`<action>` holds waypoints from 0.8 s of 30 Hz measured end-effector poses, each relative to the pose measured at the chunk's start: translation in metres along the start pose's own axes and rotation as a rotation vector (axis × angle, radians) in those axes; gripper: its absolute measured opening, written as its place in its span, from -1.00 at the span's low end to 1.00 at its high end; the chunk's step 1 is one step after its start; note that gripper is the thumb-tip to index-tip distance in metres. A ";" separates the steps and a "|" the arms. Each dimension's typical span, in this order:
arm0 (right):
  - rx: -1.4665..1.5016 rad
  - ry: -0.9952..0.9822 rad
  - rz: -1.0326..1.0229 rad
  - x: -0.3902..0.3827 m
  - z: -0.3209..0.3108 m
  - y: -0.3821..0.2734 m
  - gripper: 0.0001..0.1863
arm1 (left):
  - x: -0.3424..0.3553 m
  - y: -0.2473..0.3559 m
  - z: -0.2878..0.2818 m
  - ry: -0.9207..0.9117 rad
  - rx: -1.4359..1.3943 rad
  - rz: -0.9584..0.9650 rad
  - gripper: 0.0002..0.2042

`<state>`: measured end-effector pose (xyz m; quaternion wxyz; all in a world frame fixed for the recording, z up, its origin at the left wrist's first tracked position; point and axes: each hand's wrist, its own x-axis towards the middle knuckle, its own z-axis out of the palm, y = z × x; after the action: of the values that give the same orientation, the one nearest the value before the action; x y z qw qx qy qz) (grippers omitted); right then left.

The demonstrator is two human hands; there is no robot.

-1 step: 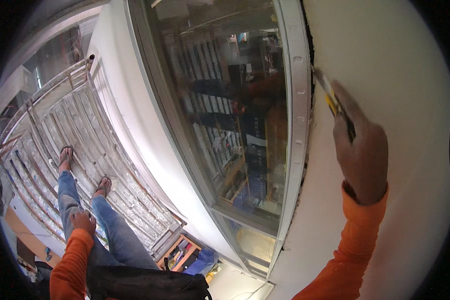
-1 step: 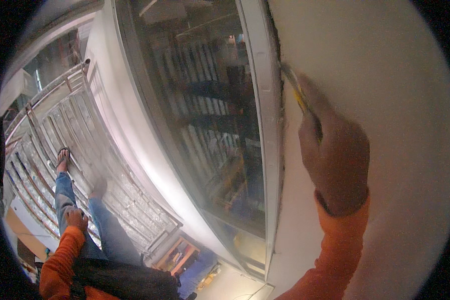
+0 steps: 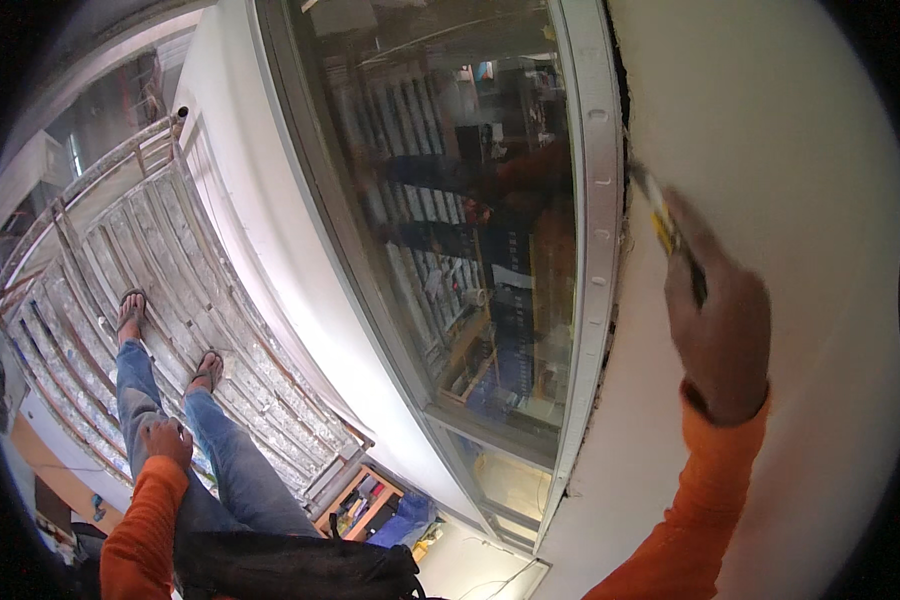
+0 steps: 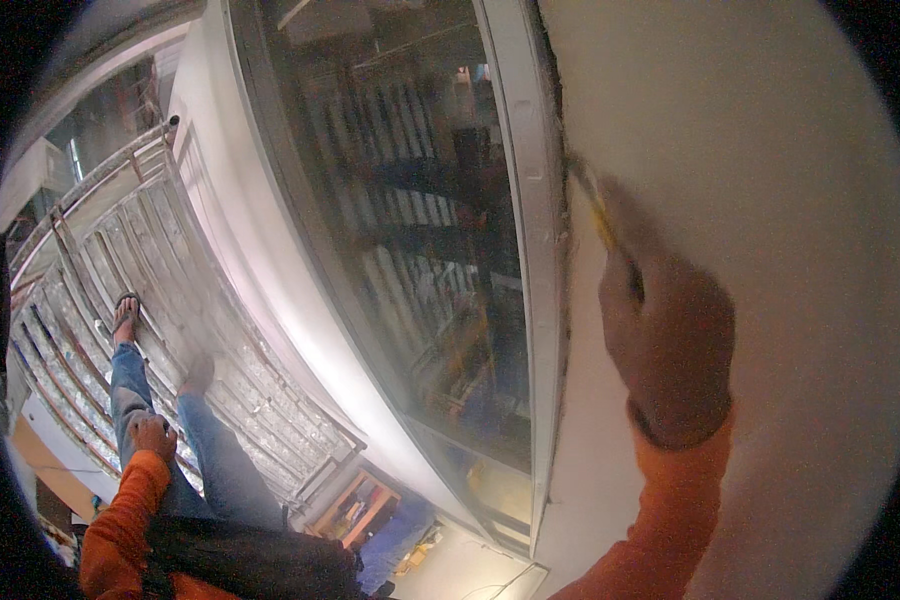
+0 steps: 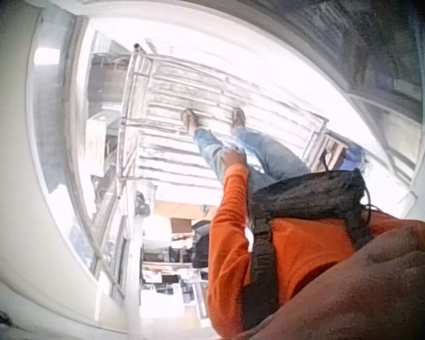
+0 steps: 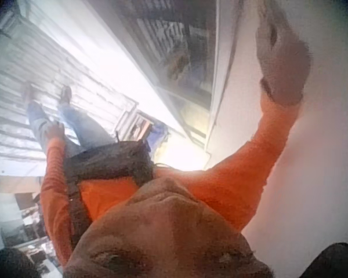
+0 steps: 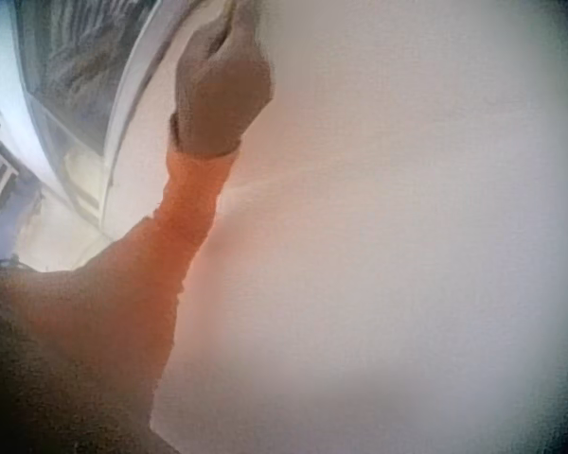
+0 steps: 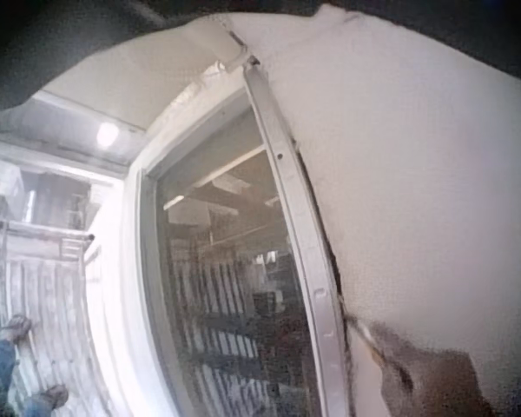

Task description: The person stands on scaffolding and uses a utility knife to cut and remove material around a window frame and from the wall.

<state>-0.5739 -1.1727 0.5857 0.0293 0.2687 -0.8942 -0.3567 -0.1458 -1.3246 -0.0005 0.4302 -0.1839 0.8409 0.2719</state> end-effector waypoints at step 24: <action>0.022 -0.003 0.007 -0.029 -0.003 0.008 -0.49 | 0.003 0.003 -0.008 0.042 -0.045 -0.001 -0.74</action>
<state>-0.5525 -1.1554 0.5976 0.0262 0.2652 -0.8992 -0.3470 -0.1546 -1.3272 0.0017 0.4083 -0.1996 0.8435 0.2864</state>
